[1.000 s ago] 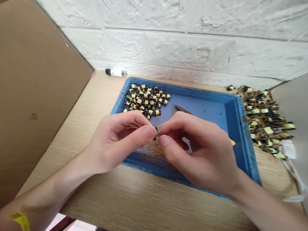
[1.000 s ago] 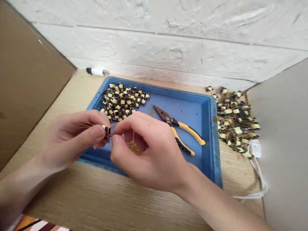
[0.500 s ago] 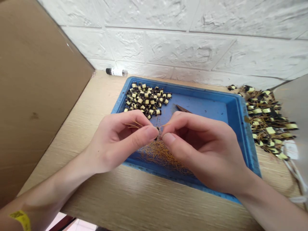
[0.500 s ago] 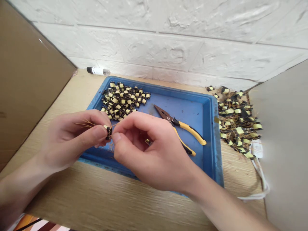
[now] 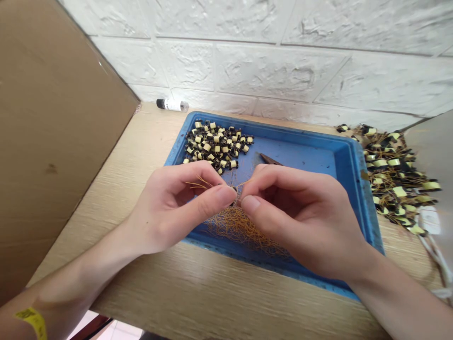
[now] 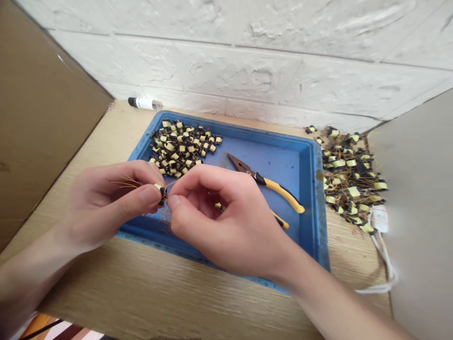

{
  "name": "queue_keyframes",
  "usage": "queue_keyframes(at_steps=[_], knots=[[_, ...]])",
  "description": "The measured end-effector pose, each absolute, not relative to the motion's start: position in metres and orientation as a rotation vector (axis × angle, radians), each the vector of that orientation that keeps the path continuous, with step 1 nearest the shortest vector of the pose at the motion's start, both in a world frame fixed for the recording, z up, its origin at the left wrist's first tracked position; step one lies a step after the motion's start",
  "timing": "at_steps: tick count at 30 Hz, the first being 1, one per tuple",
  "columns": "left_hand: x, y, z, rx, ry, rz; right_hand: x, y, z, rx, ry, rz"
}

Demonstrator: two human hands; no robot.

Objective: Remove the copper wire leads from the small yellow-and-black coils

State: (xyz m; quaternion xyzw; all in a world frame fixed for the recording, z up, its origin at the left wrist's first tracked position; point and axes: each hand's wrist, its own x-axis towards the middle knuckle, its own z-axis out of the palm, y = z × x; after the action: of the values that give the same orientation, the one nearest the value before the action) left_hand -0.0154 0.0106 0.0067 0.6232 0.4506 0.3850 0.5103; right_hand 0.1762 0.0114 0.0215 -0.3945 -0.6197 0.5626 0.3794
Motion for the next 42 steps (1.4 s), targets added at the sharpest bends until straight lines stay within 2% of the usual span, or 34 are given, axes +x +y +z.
queue_keyframes(at_steps=[17, 42], knots=[[-0.013, 0.0123, 0.0095, 1.522, 1.127, 0.97, 0.1827, 0.0146, 0.0245, -1.069, -1.251, 2.003], [-0.0135, 0.0111, 0.0095, 1.499, 1.112, 0.957, 0.178, 0.0157, 0.0249, -1.008, -1.156, 2.027]])
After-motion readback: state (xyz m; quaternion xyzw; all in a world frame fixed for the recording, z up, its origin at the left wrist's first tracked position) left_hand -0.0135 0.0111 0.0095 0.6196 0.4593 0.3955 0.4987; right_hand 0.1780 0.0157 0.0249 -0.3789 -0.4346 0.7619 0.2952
